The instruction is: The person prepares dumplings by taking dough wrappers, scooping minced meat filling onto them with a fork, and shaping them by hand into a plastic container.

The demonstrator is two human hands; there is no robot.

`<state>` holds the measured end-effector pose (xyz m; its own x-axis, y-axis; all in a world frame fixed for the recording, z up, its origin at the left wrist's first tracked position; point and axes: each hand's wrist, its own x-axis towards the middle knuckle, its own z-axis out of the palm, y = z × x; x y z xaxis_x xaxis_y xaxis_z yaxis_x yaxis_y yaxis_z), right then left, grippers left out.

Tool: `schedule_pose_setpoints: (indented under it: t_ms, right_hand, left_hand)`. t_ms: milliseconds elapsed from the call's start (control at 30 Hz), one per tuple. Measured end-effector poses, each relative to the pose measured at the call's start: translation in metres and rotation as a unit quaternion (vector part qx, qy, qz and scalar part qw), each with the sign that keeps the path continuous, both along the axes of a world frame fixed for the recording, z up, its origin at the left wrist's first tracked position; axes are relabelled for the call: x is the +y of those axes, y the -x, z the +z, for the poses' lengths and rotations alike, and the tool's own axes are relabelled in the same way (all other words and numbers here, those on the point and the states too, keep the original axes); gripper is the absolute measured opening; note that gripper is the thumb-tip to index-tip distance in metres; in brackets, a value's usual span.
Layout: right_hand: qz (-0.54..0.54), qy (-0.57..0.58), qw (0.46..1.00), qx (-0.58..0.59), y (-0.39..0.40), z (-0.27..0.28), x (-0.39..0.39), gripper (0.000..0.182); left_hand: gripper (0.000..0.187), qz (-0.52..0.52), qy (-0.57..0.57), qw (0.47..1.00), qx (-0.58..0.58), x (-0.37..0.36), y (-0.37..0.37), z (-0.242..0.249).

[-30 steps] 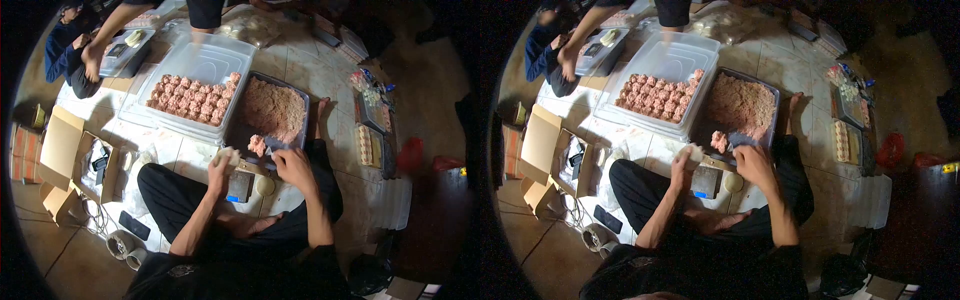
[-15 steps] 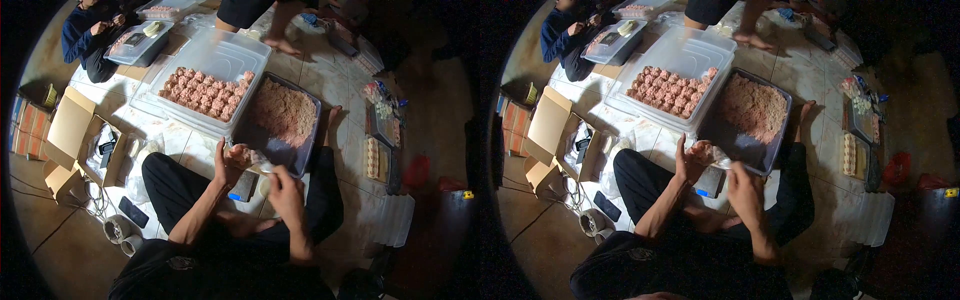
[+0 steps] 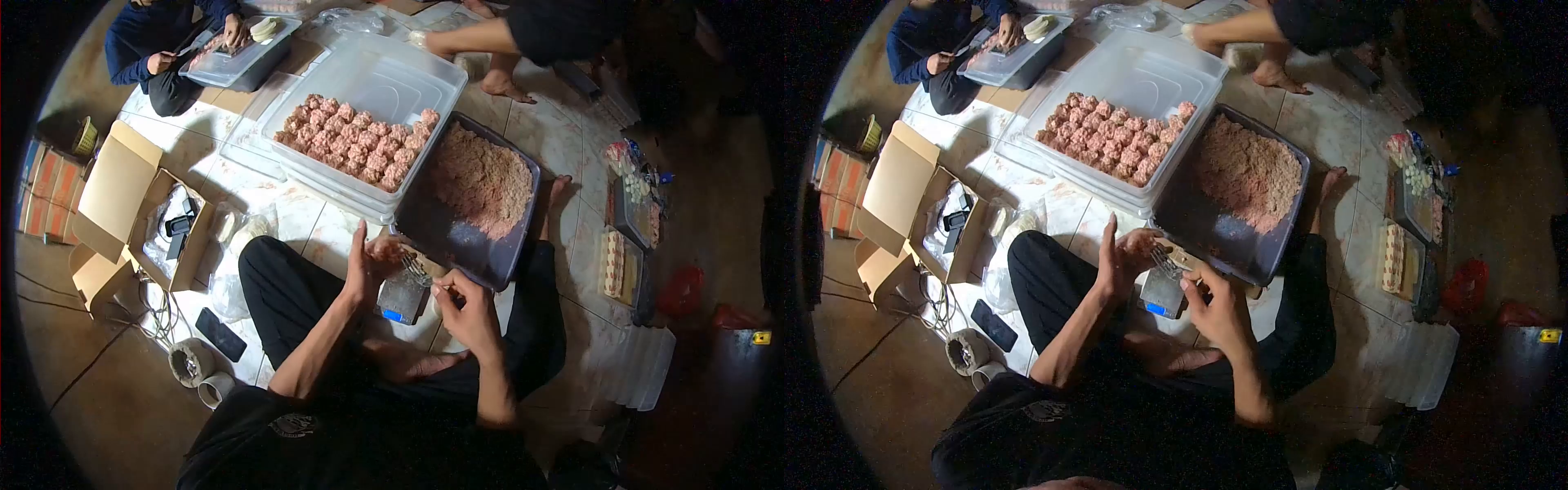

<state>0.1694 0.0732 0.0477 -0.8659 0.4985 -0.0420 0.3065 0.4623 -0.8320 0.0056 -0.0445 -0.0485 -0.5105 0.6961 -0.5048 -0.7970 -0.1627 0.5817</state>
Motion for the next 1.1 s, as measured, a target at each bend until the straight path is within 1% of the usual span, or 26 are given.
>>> schedule_pose_setpoints:
  t_ms: [33,67,100,167,200,233,267,300,333,367,400,433,500,533,567,600,667,733,800,833,867,900,967,1000,1033,1100]
  right_hand:
    - [0.024,0.035,0.999,0.008,-0.001,-0.005,0.005,0.012]
    - [0.047,0.07,0.996,0.018,-0.002,-0.011,0.01,0.012]
    - [0.068,0.103,0.992,0.028,-0.001,-0.018,0.015,0.012]
    - [0.08,0.155,0.984,0.029,-0.001,-0.026,0.02,0.012]
    - [0.078,0.193,0.978,0.018,-0.002,-0.026,0.024,0.012]
    - [0.079,0.228,0.971,0.008,-0.002,-0.025,0.029,0.011]
    - [0.076,0.228,0.971,-0.001,-0.005,-0.024,0.03,0.01]
    - [0.085,0.2,0.976,0.006,-0.006,-0.023,0.031,0.011]
    - [0.093,0.175,0.98,0.014,-0.004,-0.02,0.029,0.011]
    - [0.099,0.15,0.983,0.023,-0.001,-0.016,0.027,0.011]
    - [0.082,0.156,0.984,-0.004,-0.002,-0.006,0.026,0.011]
    - [0.064,0.122,0.99,0.006,-0.001,-0.008,0.023,0.012]
    - [0.026,0.05,0.998,0.025,-0.002,-0.015,0.015,0.013]
    - [0.016,-0.026,0.998,0.056,0.0,-0.016,0.009,0.013]
    - [-0.004,-0.047,0.998,0.051,0.002,-0.013,0.007,0.013]
    - [-0.024,-0.068,0.996,0.046,0.004,-0.008,0.005,0.012]
    - [-0.067,-0.107,0.991,0.034,0.008,0.0,-0.001,0.008]
    - [-0.099,-0.138,0.981,0.089,0.012,-0.002,0.003,0.006]
    - [-0.129,-0.149,0.969,0.146,0.013,-0.006,0.013,0.006]
    - [-0.147,-0.161,0.961,0.169,0.015,0.007,0.019,0.008]
    - [-0.17,-0.168,0.954,0.18,0.018,0.018,0.027,0.007]
    - [-0.194,-0.176,0.945,0.194,0.022,0.025,0.038,0.007]
    - [-0.238,-0.227,0.925,0.191,0.031,-0.004,0.07,0.003]
    - [-0.19,-0.185,0.961,-0.075,0.024,-0.029,0.091,0.004]
    - [-0.109,-0.208,0.952,-0.195,0.007,-0.05,0.102,0.007]
    - [-0.144,-0.224,0.959,-0.094,0.006,-0.035,0.083,0.008]
  left_hand:
    - [0.086,-0.026,-0.01,1.0,-0.007,0.0,0.003,0.0]
    - [0.088,-0.089,-0.078,0.993,0.023,-0.002,0.004,0.002]
    - [0.087,-0.088,-0.069,0.993,0.023,-0.002,0.001,0.004]
    - [0.086,-0.089,-0.049,0.995,0.017,-0.002,-0.008,0.036]
    - [0.064,-0.11,-0.093,0.989,0.017,-0.007,-0.007,0.034]
    - [0.056,-0.14,-0.084,0.983,0.085,-0.01,-0.005,0.033]
    - [0.049,-0.169,-0.074,0.971,0.154,-0.012,-0.004,0.032]
    - [0.044,-0.198,-0.061,0.953,0.221,-0.013,-0.004,0.031]
    - [0.042,-0.209,-0.04,0.956,0.204,-0.013,-0.003,0.043]
    - [0.042,-0.188,-0.051,0.959,0.205,-0.012,-0.006,0.042]
    - [0.042,-0.165,-0.063,0.962,0.206,-0.009,-0.011,0.038]
    - [0.042,-0.141,-0.077,0.965,0.208,-0.007,-0.013,0.038]
    - [0.04,-0.099,-0.076,0.98,0.158,-0.002,-0.017,0.041]
    - [0.04,-0.066,-0.084,0.987,0.122,0.002,-0.021,0.039]
    - [0.041,-0.031,-0.093,0.991,0.088,0.007,-0.024,0.037]
    - [0.039,-0.005,-0.117,0.988,0.099,0.011,-0.028,0.029]
    - [0.039,0.015,-0.128,0.989,0.07,0.013,-0.029,0.03]
    - [0.037,0.052,-0.146,0.987,0.049,0.021,-0.031,0.036]
    - [0.033,0.082,-0.107,0.991,0.001,0.025,-0.021,0.026]
    - [0.032,0.101,-0.085,0.991,-0.027,0.027,-0.019,0.018]
    - [0.029,0.109,-0.062,0.992,-0.013,0.03,-0.017,0.013]
    - [0.033,0.099,-0.052,0.994,-0.008,0.031,-0.015,0.009]
    - [0.041,0.075,-0.029,0.997,0.0,0.03,-0.013,0.008]
    - [0.045,0.08,-0.067,0.994,-0.043,0.026,-0.016,0.01]
    - [0.05,0.088,-0.107,0.987,-0.084,0.02,-0.019,0.015]
    - [0.059,0.106,-0.194,0.963,-0.151,0.018,-0.007,0.024]
